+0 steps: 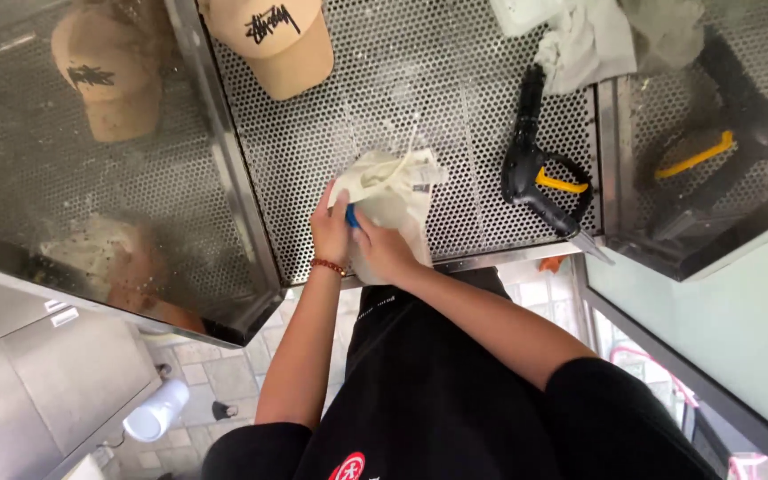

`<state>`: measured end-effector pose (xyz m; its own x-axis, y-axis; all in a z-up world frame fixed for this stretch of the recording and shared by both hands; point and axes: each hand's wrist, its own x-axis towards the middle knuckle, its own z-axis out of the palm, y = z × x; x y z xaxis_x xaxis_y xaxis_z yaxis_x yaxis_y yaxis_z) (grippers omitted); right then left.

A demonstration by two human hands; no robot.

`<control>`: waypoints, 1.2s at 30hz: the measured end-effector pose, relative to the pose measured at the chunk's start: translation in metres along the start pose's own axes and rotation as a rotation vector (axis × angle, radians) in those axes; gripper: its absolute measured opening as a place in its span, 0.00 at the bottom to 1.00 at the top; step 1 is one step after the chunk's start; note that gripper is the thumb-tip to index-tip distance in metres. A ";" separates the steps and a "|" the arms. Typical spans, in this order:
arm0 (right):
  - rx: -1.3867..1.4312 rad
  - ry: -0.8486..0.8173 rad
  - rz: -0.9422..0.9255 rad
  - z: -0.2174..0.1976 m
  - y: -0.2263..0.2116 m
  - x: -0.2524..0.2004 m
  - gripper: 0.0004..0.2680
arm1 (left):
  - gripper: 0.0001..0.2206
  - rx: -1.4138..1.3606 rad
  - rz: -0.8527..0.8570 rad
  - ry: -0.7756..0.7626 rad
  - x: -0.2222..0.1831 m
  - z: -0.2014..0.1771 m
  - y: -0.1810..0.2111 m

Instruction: Scrubbing a white baseball cap with a brush inside a cleaning booth.

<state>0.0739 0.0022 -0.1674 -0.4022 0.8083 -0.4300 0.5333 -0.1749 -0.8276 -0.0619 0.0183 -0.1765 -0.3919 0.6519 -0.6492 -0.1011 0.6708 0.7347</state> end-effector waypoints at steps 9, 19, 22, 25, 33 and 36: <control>0.022 0.011 0.019 -0.006 -0.014 -0.015 0.21 | 0.25 -0.061 0.240 0.012 0.065 -0.021 -0.073; -0.096 -0.027 0.180 -0.016 -0.039 0.010 0.21 | 0.23 -0.991 -0.050 -0.275 -0.002 0.000 0.007; -0.090 0.053 0.224 -0.010 -0.048 0.004 0.20 | 0.22 -1.041 -0.133 -0.343 -0.004 -0.006 0.000; -0.097 0.019 0.208 -0.017 -0.051 -0.003 0.21 | 0.26 -0.866 -0.177 -0.208 0.028 -0.005 -0.043; -0.150 0.136 0.079 -0.001 -0.041 0.001 0.20 | 0.26 -1.119 -0.047 -0.624 0.039 -0.016 -0.084; -0.141 0.050 0.288 -0.026 -0.066 0.022 0.20 | 0.23 -1.044 -0.329 -0.429 -0.014 0.000 -0.009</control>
<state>0.0494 0.0462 -0.1126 -0.1844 0.7645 -0.6177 0.7190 -0.3236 -0.6151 -0.0557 0.0034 -0.1737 0.1123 0.7006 -0.7046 -0.9184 0.3439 0.1955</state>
